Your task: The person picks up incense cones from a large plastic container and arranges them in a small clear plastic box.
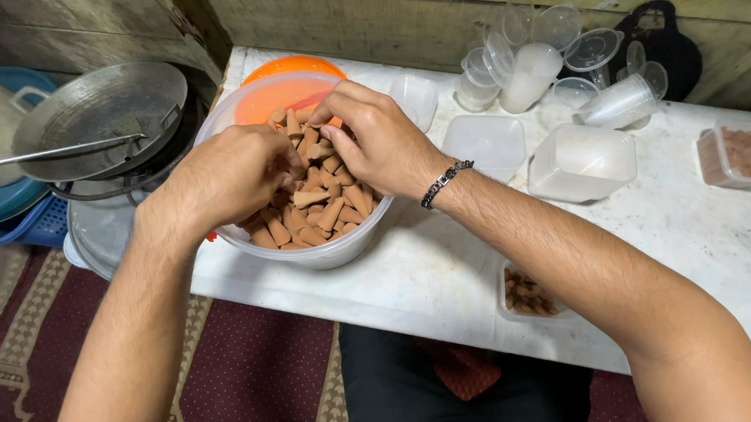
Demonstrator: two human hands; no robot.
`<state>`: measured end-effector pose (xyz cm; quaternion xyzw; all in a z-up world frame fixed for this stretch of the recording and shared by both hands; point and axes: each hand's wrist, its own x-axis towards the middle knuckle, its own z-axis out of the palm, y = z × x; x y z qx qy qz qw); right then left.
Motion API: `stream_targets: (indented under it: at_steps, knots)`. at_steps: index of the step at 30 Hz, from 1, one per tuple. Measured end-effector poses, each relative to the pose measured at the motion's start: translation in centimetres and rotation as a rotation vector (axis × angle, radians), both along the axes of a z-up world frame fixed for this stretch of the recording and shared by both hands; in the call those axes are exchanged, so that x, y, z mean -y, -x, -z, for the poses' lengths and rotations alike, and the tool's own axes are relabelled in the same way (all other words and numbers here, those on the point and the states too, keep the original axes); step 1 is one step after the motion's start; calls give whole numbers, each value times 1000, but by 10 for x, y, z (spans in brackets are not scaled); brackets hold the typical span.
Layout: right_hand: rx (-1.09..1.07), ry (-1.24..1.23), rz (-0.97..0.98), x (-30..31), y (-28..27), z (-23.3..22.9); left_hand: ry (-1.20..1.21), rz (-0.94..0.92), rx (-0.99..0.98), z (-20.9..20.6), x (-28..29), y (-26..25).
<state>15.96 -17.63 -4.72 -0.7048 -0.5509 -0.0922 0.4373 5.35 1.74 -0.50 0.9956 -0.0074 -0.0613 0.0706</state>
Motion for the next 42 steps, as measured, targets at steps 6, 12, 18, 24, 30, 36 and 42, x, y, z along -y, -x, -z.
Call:
stream_targets:
  at_steps: [6,12,18,24,30,36,42]
  knots:
    - [-14,5,6,0,0,1,-105,-7,-14,-2,-7,-11]
    - [-15,2,14,0,0,1,-169,-23,-45,-1,-4,-12]
    - [-28,14,17,-1,-1,3,-45,-31,-143,-3,17,-18]
    - [-23,21,27,0,1,1,-69,-76,-185,17,18,-28]
    - [-15,16,24,-1,0,3,-33,-72,-215,17,16,-25]
    - [0,-18,18,-1,0,2,50,-63,-103,-5,24,-5]
    - [60,-240,8,4,14,-2,62,-52,5,-13,18,14]
